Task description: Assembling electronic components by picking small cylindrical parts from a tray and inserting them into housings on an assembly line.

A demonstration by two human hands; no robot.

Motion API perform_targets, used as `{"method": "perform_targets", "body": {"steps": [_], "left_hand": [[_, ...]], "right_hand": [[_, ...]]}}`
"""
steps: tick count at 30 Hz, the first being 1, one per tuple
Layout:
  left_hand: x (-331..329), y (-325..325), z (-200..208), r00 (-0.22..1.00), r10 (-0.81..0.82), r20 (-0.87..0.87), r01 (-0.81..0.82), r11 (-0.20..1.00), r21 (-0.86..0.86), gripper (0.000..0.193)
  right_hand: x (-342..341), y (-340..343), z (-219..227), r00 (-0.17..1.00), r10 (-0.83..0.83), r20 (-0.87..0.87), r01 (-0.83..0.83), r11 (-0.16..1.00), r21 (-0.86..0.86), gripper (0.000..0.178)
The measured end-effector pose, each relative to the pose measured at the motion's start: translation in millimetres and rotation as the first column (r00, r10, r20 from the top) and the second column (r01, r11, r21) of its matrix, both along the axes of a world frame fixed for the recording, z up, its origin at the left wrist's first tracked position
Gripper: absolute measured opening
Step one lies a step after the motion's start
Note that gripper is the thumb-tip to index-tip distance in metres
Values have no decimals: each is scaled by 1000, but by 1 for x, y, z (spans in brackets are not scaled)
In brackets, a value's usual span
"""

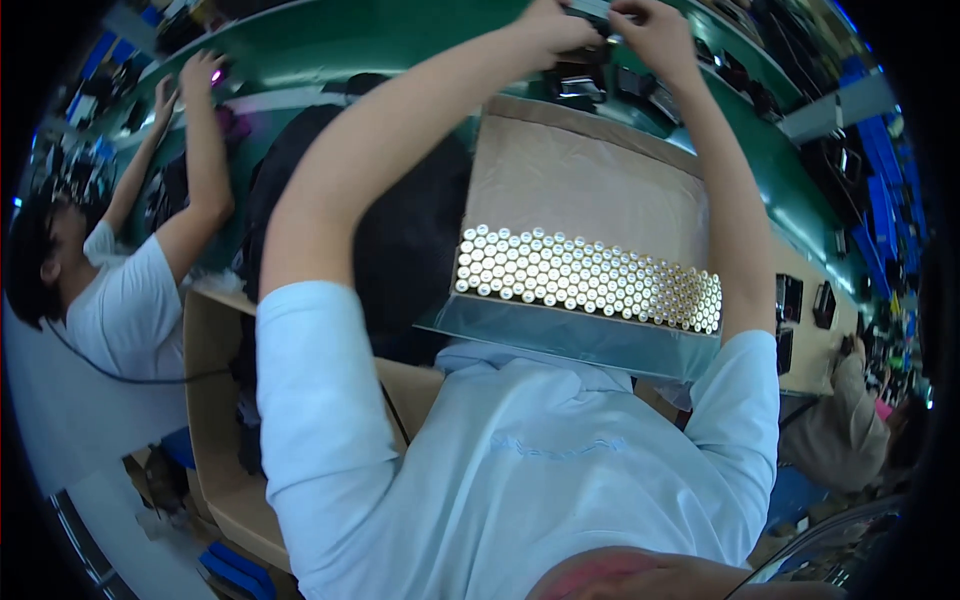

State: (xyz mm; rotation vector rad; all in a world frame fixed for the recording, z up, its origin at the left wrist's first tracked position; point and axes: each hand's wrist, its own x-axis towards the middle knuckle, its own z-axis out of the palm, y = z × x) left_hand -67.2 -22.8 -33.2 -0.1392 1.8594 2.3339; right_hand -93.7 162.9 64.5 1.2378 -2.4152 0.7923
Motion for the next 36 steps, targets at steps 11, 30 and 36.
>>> {"method": "perform_targets", "body": {"steps": [11, 30, 36], "left_hand": [[92, 40, 66, 896, 351, -272, -387, 917, -93, 48], [125, -5, 66, 919, 369, -135, -382, 921, -79, 62], [122, -20, 55, 912, 378, -161, -400, 905, -144, 63]], "right_hand": [[49, -41, 5, 982, 187, 39, -180, 974, -140, 18], [63, -51, -12, 998, 47, 41, -40, 986, -163, 30], [40, -75, -39, 605, 76, 792, 95, 981, -167, 26]]}}
